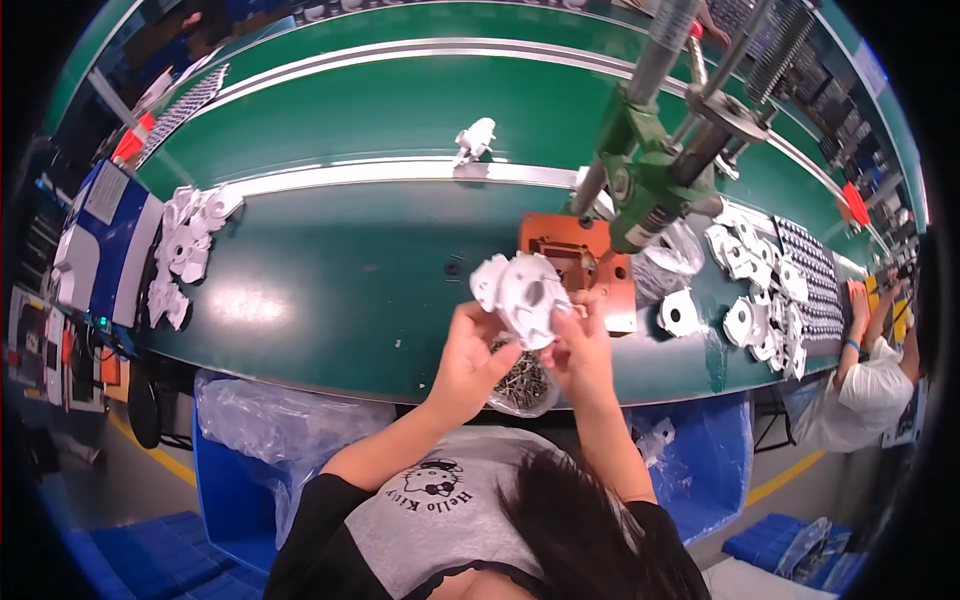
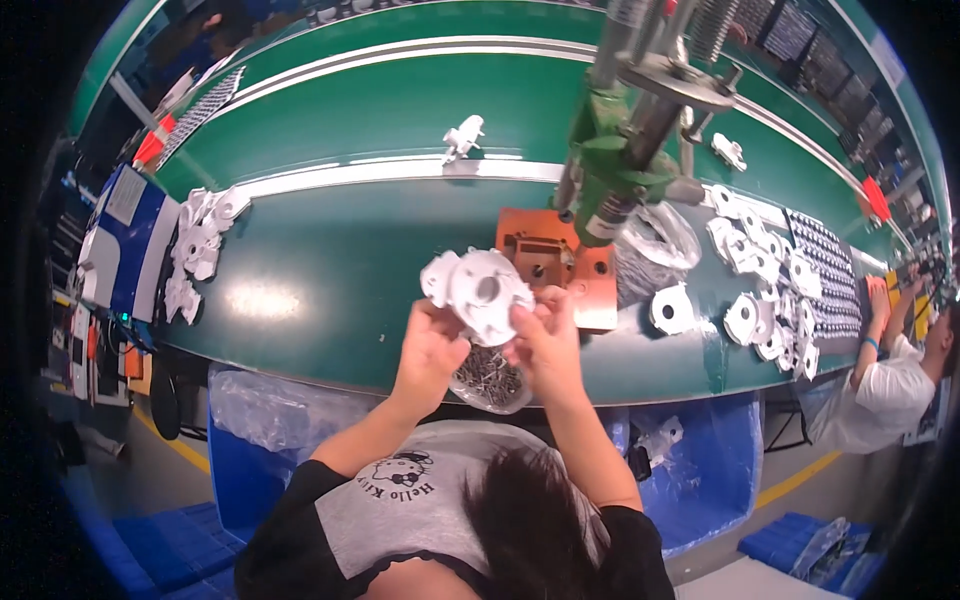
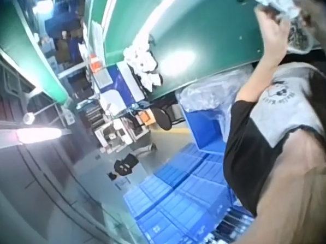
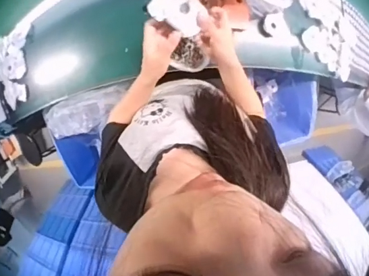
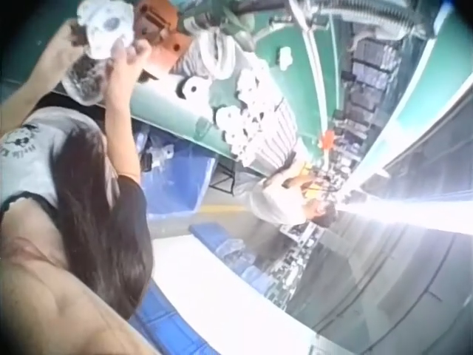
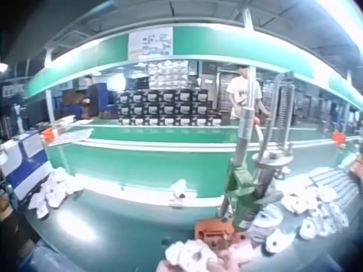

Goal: Assemble small plastic components by hand and use a manual lever-operated press to secure them.

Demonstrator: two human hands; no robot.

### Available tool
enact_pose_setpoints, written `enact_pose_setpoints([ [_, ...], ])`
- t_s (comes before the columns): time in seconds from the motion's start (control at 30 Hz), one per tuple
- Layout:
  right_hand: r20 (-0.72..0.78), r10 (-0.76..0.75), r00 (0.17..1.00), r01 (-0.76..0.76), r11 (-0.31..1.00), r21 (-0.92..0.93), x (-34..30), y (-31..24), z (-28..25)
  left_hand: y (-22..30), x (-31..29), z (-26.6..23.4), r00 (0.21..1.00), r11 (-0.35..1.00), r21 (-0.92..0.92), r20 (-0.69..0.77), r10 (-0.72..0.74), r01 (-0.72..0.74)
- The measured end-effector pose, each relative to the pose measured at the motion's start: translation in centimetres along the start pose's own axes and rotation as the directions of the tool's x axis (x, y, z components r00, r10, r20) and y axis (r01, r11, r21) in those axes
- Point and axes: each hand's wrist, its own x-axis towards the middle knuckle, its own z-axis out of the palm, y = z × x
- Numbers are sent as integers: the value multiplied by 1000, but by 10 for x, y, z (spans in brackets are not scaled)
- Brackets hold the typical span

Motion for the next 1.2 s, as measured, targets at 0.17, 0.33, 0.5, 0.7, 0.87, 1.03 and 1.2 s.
enact_pose_setpoints([
  [0.17,56,-27,998,30,997,-65,-11,-1,5,0,15,1,996,997,8,-40,-76,77],
  [0.33,95,-283,954,297,926,-231,-4,-19,-55,17,29,2,992,702,710,122,-38,-60],
  [0.5,-112,-612,783,353,585,-730,40,-77,-125,8,64,-9,791,131,788,564,237,-602],
  [0.7,130,-569,812,3,-219,-976,151,-95,-171,-28,91,-5,726,-163,753,658,200,-638],
  [0.87,118,-676,727,-172,-346,-922,170,-89,-185,-31,88,3,733,-176,760,650,200,-626],
  [1.03,222,-636,739,-80,-410,-909,177,-89,-177,-28,86,9,728,-218,745,665,166,-630],
  [1.2,401,-613,681,-131,-640,-757,193,-79,-185,-33,89,19,739,-238,745,661,134,-623],
])
